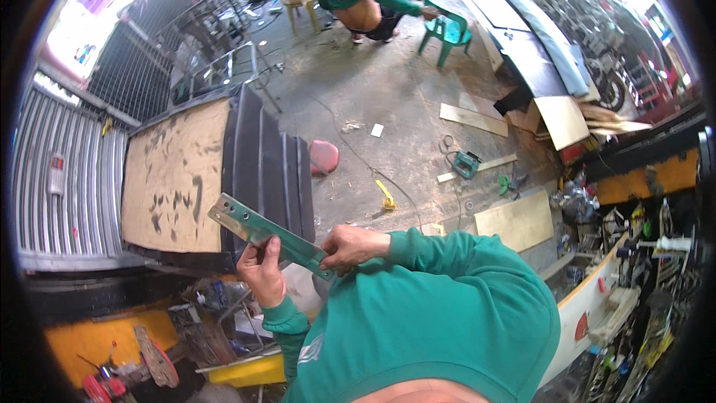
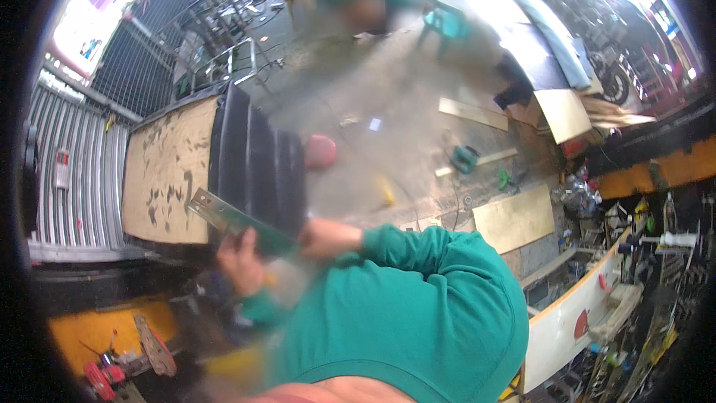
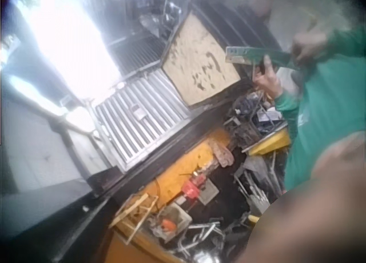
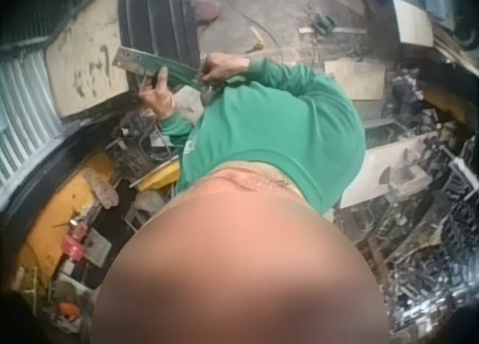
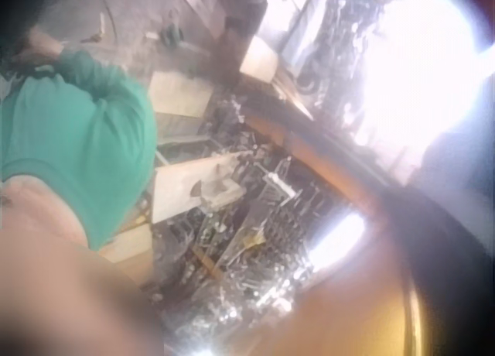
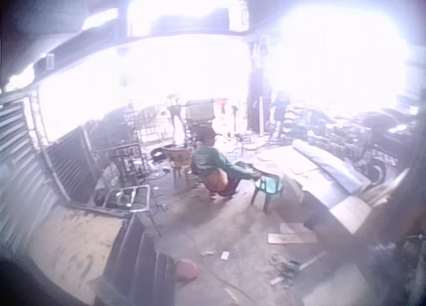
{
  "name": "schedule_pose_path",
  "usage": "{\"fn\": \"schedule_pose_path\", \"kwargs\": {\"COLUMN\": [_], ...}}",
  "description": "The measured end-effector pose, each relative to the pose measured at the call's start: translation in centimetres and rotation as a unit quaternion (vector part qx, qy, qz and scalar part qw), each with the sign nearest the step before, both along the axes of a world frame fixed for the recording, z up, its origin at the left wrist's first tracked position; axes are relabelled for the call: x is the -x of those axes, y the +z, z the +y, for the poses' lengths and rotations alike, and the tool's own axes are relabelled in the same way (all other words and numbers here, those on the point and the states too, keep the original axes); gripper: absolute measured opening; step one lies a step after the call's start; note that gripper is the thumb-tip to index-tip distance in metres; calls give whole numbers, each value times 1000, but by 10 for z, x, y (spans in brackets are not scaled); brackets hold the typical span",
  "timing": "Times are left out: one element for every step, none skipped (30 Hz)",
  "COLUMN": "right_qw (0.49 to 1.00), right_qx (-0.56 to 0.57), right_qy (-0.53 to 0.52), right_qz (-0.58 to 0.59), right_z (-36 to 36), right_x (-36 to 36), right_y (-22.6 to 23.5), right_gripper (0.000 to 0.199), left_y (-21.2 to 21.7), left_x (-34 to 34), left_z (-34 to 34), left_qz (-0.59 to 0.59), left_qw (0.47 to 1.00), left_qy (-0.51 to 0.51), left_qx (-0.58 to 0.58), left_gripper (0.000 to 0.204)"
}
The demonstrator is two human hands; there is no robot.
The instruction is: The person marks a metal bracket with a marker, then uses a drill press to create holes in the bracket. They inspect the bracket after drilling and hold it up for viewing.
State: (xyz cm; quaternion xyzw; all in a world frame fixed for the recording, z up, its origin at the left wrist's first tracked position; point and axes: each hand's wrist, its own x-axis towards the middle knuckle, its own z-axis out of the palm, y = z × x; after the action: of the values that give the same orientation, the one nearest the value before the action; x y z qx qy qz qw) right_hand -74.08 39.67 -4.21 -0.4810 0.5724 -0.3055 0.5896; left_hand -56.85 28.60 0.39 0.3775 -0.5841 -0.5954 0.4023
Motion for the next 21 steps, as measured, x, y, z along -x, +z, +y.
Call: {"fn": "schedule_pose_path", "kwargs": {"right_qw": [1000, 999, 997, 997, 994, 983, 979, 966, 949, 927, 911, 890, 862, 831, 770, 713, 660, 620, 620, 602, 602], "right_qx": [-3, -5, 11, 35, 79, 161, 124, 112, 116, 125, 120, 110, 94, 81, 47, 50, 94, 115, 145, 171, 195], "right_qy": [0, -1, 6, -33, -62, -87, -160, -234, -290, -354, -392, -443, -489, -525, -597, -645, -676, -702, -682, -684, -681], "right_qz": [-22, -47, -72, -56, -39, -17, -21, -12, -34, -26, -34, -19, -95, -162, -218, -270, -315, -331, -360, -375, -369], "right_z": [2, 4, 6, 9, 13, 16, 15, 12, 14, 11, 8, 5, 1, 1, 5, 10, 17, 28, 46, 59, 76], "right_x": [1, 5, 10, 18, 34, 48, 79, 99, 132, 167, 207, 249, 295, 341, 379, 424, 464, 491, 509, 523, 532], "right_y": [-2, -6, -12, -20, -32, -45, -62, -82, -104, -127, -152, -178, -204, -231, -260, -285, -308, -330, -347, -358, -362], "right_gripper": [33, 34, 34, 34, 34, 34, 31, 29, 25, 21, 21, 20, 26, 32, 40, 47, 55, 75, 81, 83, 84], "left_y": [-1, -3, -5, -8, -13, -15, -24, -28, -35, -43, -49, -55, -64, -74, -86, -101, -117, -131, -142, -150, -157], "left_x": [3, 6, 10, 14, 21, 24, 37, 40, 53, 65, 76, 87, 102, 118, 137, 162, 188, 215, 244, 274, 304], "left_z": [-2, -4, -7, -10, -14, -20, -21, -23, -24, -26, -27, -29, -32, -33, -35, -42, -48, -54, -59, -70, -78], "left_qz": [28, 31, 34, 39, 34, 20, 19, 2, -6, -18, -35, -58, -74, -88, -72, -47, -19, 9, 42, 109, 111], "left_qw": [999, 999, 998, 998, 998, 997, 997, 997, 996, 996, 996, 995, 994, 992, 995, 995, 998, 998, 998, 991, 991], "left_qy": [-2, -16, -28, -35, -52, -70, -79, -82, -83, -80, -82, -79, -82, -89, -67, -68, -51, -46, -46, -58, -53], "left_qx": [-40, -40, -40, -39, -24, -9, 6, -5, -11, -15, -6, -7, -2, 3, 34, 52, -7, 35, -1, -55, -54], "left_gripper": [10, 11, 11, 11, 11, 12, 12, 13, 13, 14, 14, 17, 20, 23, 20, 20, 20, 20, 20, 19, 18]}}
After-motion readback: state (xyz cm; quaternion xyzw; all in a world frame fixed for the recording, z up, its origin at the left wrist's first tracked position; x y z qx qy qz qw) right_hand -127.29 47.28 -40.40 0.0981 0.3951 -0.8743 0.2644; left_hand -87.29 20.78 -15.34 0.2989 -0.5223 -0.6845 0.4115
